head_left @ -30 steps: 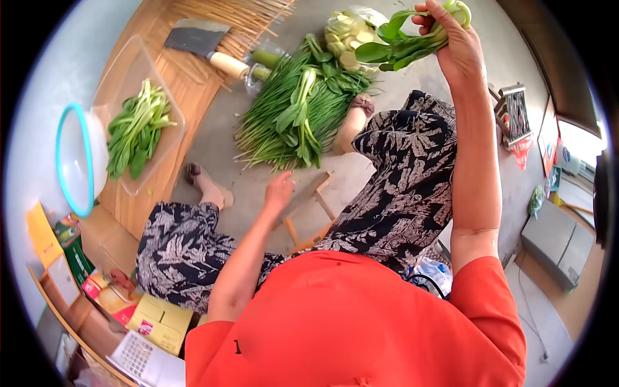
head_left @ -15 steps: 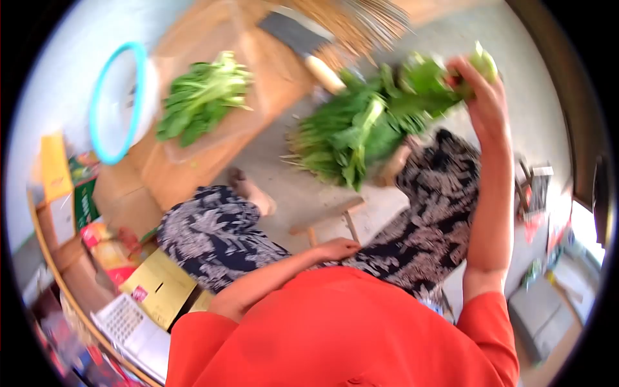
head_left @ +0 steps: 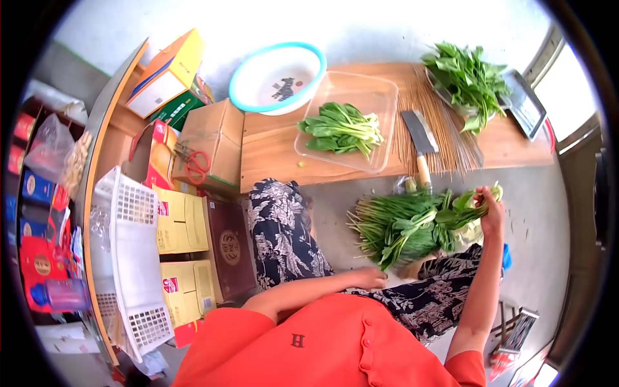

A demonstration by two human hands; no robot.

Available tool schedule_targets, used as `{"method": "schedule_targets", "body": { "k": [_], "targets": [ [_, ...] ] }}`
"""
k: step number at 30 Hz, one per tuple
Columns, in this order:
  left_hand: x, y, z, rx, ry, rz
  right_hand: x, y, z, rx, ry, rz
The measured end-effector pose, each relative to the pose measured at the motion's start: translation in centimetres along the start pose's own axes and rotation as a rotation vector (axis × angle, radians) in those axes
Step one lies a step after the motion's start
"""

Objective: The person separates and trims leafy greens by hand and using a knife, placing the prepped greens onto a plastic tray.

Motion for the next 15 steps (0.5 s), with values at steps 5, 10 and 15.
{"method": "schedule_targets", "body": {
  "k": [5, 10, 15],
  "targets": [
    [-5.5, -3.7, 9.7, -0.029, -0.435, 0.068, -0.5, -3.4, -2.7, 0.015, 0.047, -0.144],
    [-8.8, -4.9, 12.4, -0.169, -0.642, 0.100, -4.0, -4.5, -8.2, -0.060, 0.108, -0.180],
    [-8.1, -7.8, 13.7, -0.270, -0.753, -0.078, -10.5, -7.1, -14.2, -0.166, 0.384, -0.242]
  ]
}}
Point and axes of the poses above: each hand's wrist, its own x-axis towards the middle knuckle, its own z-axis out of the back of the hand, y = z × x, the point moved 9 cm from there along x, towards the middle knuckle, and after that the axes turned 4 degrees about z, right-handed, at the moved point
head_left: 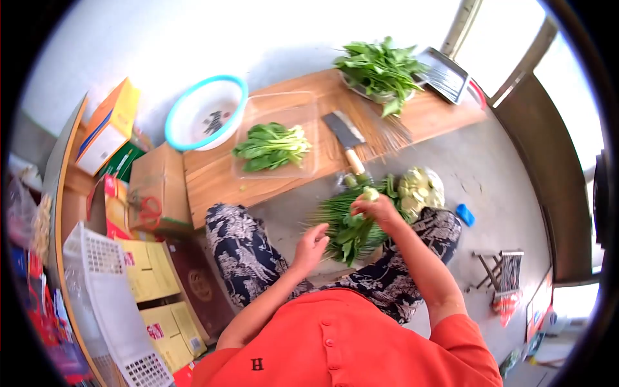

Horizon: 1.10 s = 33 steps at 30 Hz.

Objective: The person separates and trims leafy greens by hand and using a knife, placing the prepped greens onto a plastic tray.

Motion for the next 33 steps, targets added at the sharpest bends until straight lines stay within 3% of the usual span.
{"method": "schedule_targets", "body": {
  "k": [2, 4, 7, 12, 14, 17, 18, 19, 28, 33],
  "targets": [
    [0.2, -2.4, 1.0, 0.100, -0.183, -0.176, -1.4, -0.9, -2.8, 0.014, 0.069, -0.038],
    [0.4, -2.1, 0.4, 0.150, -0.141, -0.218, -2.2, -1.0, -5.1, 0.015, 0.178, 0.004],
    [0.9, -1.9, -1.1, 0.038, 0.030, -0.061, -2.8, -0.7, -6.1, 0.057, 0.159, 0.042],
    [1.7, -0.1, -1.5, -0.132, 0.062, -0.092, -2.7, -1.2, -5.8, 0.120, 0.215, 0.001],
    [1.2, 0.0, -1.5, -0.213, 0.132, 0.035, -2.7, -1.3, -6.6, 0.110, 0.206, -0.006],
    [1.6, 1.4, -0.6, -0.198, 0.073, 0.054, -2.2, -1.7, -6.8, 0.044, 0.187, -0.017],
    [2.2, 2.6, -0.3, -0.130, 0.033, -0.037, -1.1, -3.9, -6.2, 0.030, 0.187, -0.007],
    [1.5, 0.7, -0.6, -0.285, 0.131, 0.071, -1.4, -3.7, -6.7, 0.105, 0.234, -0.017],
    [1.1, 0.6, 3.9, -0.420, 0.047, 0.200, -1.7, -4.0, -5.5, 0.108, 0.143, -0.064],
    [1.5, 0.9, 9.8, -0.338, -0.007, 0.196, -2.0, -5.2, -4.4, 0.080, 0.094, -0.117]
  ]
}}
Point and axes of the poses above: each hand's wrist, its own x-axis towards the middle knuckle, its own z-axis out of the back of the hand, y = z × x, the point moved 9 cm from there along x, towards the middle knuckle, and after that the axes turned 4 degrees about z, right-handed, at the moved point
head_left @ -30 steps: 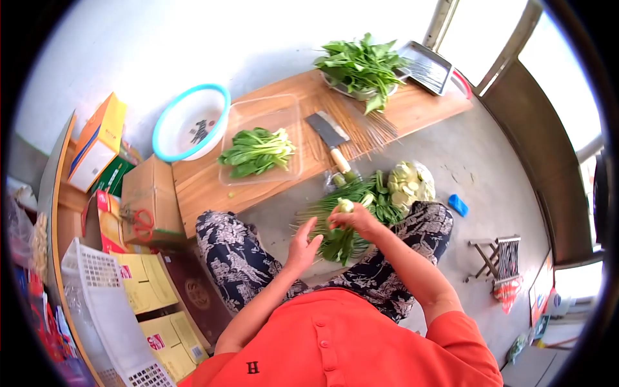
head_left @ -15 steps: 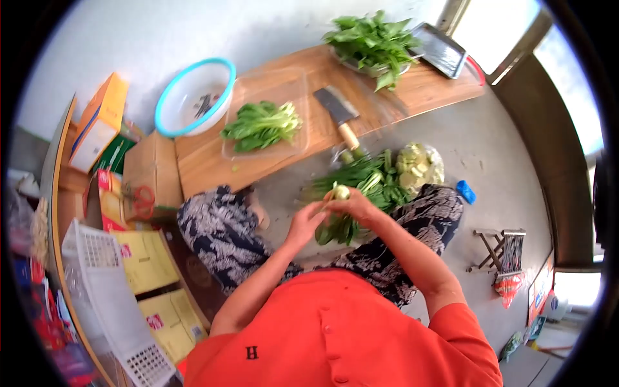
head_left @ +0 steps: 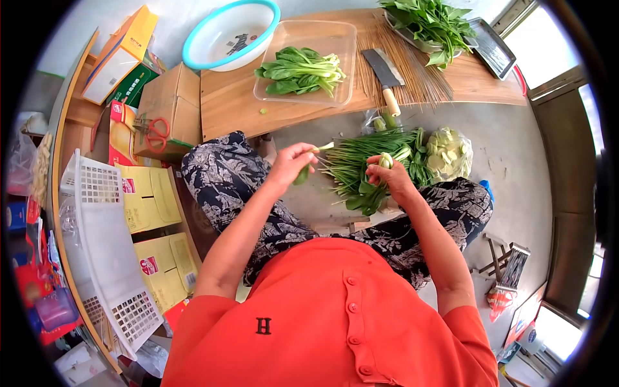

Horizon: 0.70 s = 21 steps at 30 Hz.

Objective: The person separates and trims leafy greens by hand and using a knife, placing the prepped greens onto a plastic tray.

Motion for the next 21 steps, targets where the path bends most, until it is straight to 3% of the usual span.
{"method": "schedule_targets", "body": {
  "k": [3, 10, 13, 14, 15, 17, 19, 21],
  "targets": [
    [0.6, -1.9, 4.5, 0.052, -0.073, -0.032, 0.0, -0.4, 0.3, -0.012, -0.009, -0.009],
    [2.8, -5.4, 19.5, 0.349, -0.698, -0.246, 0.3, -1.0, 0.9, 0.002, -0.071, 0.002],
    [6.6, -1.5, 23.1, 0.305, -0.612, -0.407, 0.5, -0.8, 0.8, 0.008, -0.104, -0.015],
    [7.5, 0.7, 23.2, 0.267, -0.544, -0.283, 0.6, -0.8, 0.7, 0.006, -0.101, -0.014],
    [6.8, 0.0, 22.5, 0.268, -0.546, -0.286, 0.8, -0.8, 0.5, 0.050, -0.089, -0.007],
    [4.4, -1.9, 21.0, 0.704, -0.729, -0.133, 1.2, -0.5, 0.0, 0.104, -0.079, 0.005],
    [3.4, -2.7, 19.1, 0.700, -0.773, -0.238, 1.1, 0.4, -1.4, 0.371, -0.005, 0.069],
    [2.1, -2.9, 14.2, 0.289, -0.671, -0.250, 1.2, 1.1, -2.5, 0.470, 0.052, 0.084]
  ]
}}
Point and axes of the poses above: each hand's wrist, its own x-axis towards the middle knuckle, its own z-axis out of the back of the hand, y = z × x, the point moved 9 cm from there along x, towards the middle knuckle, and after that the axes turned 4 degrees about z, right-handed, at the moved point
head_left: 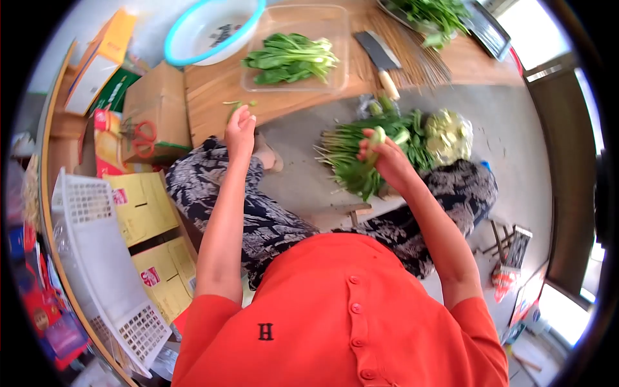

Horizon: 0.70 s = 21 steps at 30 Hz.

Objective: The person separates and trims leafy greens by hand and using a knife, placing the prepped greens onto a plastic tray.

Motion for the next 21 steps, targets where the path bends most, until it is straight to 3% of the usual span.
{"method": "schedule_targets", "body": {
  "k": [4, 8, 10, 12, 13, 17, 19, 21],
  "targets": [
    [-8.8, -4.1, -9.9, -0.194, 0.464, 0.092, 0.4, -0.4, -2.5, -0.046, 0.085, 0.005],
    [-13.0, -6.4, -15.2, -0.301, 0.615, 0.035, -0.5, -0.3, -4.0, -0.271, 0.085, 0.074],
    [-13.3, -7.3, -15.9, -0.248, 0.561, -0.011, -0.6, -0.1, -3.7, -0.344, 0.082, 0.107],
    [-13.7, -8.1, -16.0, -0.222, 0.510, -0.074, -1.1, 1.2, -3.5, -0.604, 0.034, 0.305],
    [-14.2, -8.0, -16.1, -0.253, 0.522, 0.007, -1.1, 1.4, -3.2, -0.707, -0.013, 0.329],
    [-13.7, -7.8, -15.6, -0.143, 0.447, -0.044, -1.9, 2.4, -4.4, -0.866, 0.015, 0.533],
    [-13.9, -9.6, -14.9, 0.084, 0.425, -0.277, -1.5, 2.0, -3.6, -0.752, 0.036, 0.438],
    [-14.3, -10.5, -14.8, 0.151, 0.423, -0.367, -1.6, 1.3, -3.2, -0.594, 0.050, 0.303]
  ]
}}
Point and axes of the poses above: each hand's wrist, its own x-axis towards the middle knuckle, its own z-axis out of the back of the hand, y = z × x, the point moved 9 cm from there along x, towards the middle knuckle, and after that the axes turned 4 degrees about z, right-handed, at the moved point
